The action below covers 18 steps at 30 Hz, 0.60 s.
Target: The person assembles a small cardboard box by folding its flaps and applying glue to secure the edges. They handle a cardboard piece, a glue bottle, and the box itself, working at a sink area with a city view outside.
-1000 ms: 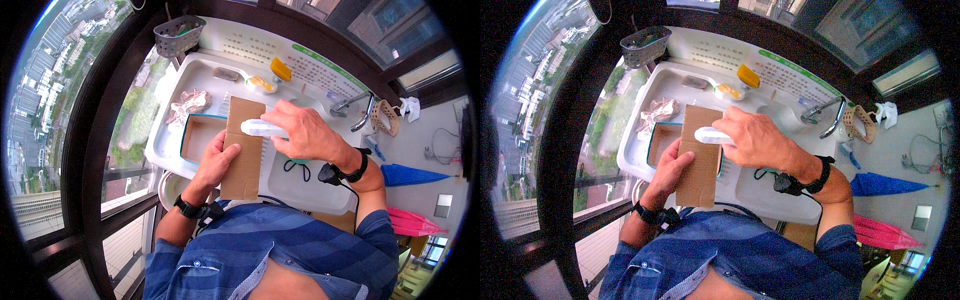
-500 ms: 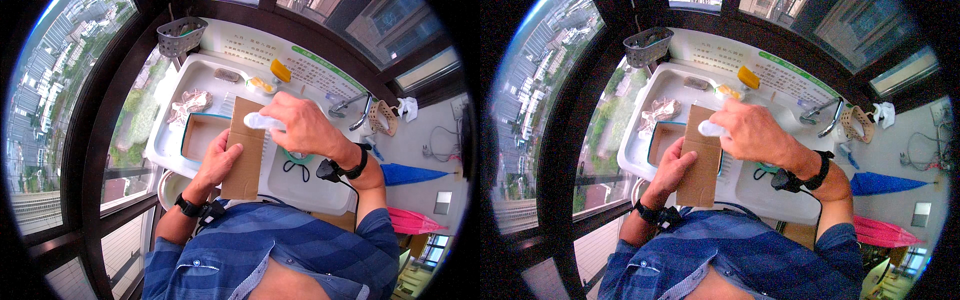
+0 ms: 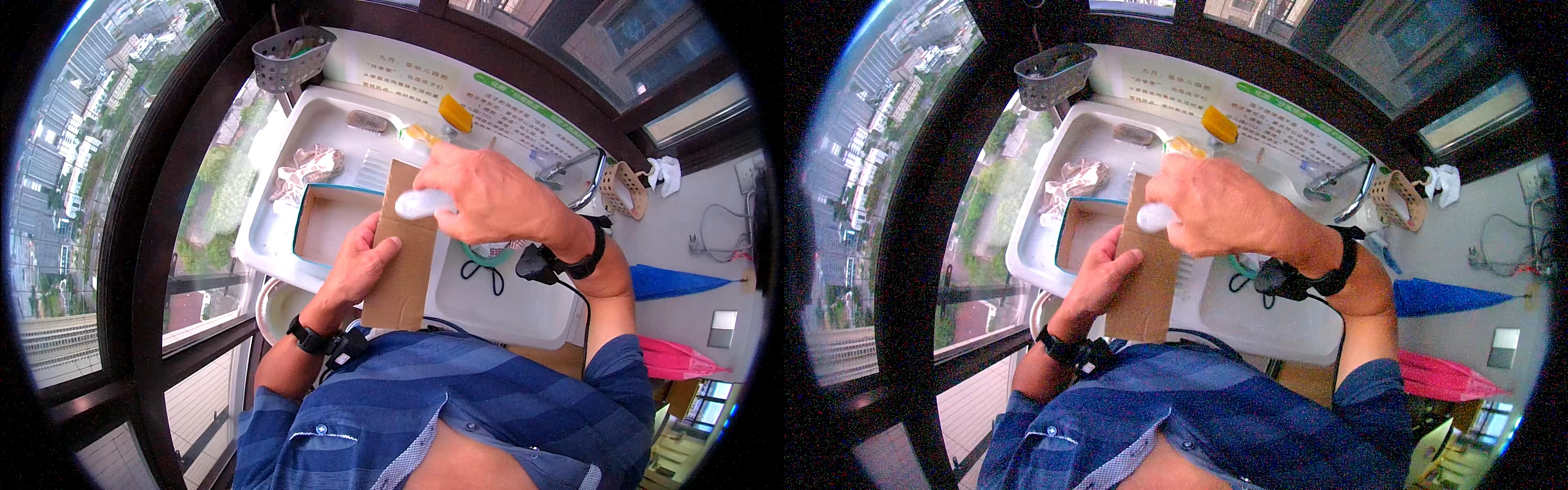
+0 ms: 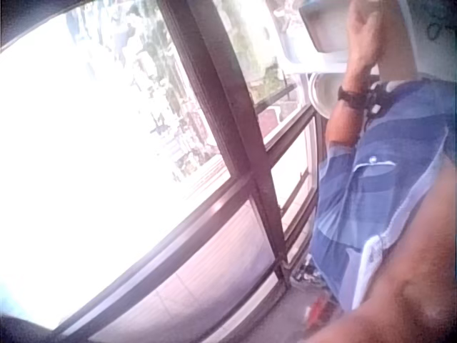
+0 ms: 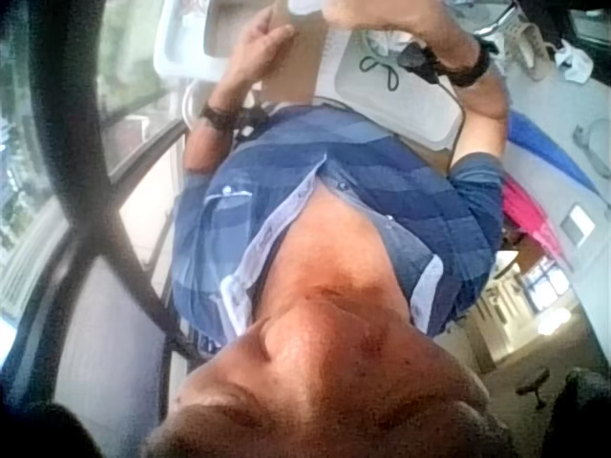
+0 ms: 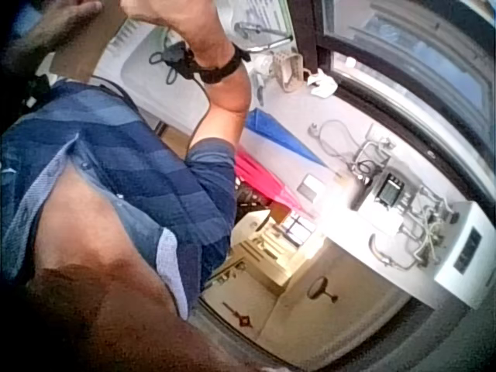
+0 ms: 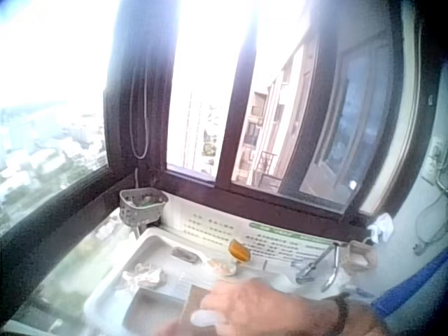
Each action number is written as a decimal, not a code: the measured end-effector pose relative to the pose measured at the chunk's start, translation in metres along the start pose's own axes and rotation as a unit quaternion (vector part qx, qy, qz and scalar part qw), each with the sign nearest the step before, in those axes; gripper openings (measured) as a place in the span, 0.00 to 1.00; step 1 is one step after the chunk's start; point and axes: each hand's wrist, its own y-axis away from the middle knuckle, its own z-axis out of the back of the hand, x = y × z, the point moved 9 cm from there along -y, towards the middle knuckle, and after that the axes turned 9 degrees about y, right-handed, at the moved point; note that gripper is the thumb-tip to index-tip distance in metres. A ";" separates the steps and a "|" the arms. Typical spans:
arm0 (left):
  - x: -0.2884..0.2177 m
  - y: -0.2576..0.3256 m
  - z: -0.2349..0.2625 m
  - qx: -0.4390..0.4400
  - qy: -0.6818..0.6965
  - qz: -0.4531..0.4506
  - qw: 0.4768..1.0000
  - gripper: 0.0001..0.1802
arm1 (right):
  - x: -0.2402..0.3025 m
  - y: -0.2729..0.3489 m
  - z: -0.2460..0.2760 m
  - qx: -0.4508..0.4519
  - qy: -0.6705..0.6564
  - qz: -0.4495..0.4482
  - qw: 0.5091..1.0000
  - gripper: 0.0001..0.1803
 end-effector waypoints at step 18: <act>0.002 -0.003 -0.002 0.006 0.000 0.021 1.000 0.27 | -0.012 -0.028 0.006 0.009 0.032 -0.014 0.999 0.16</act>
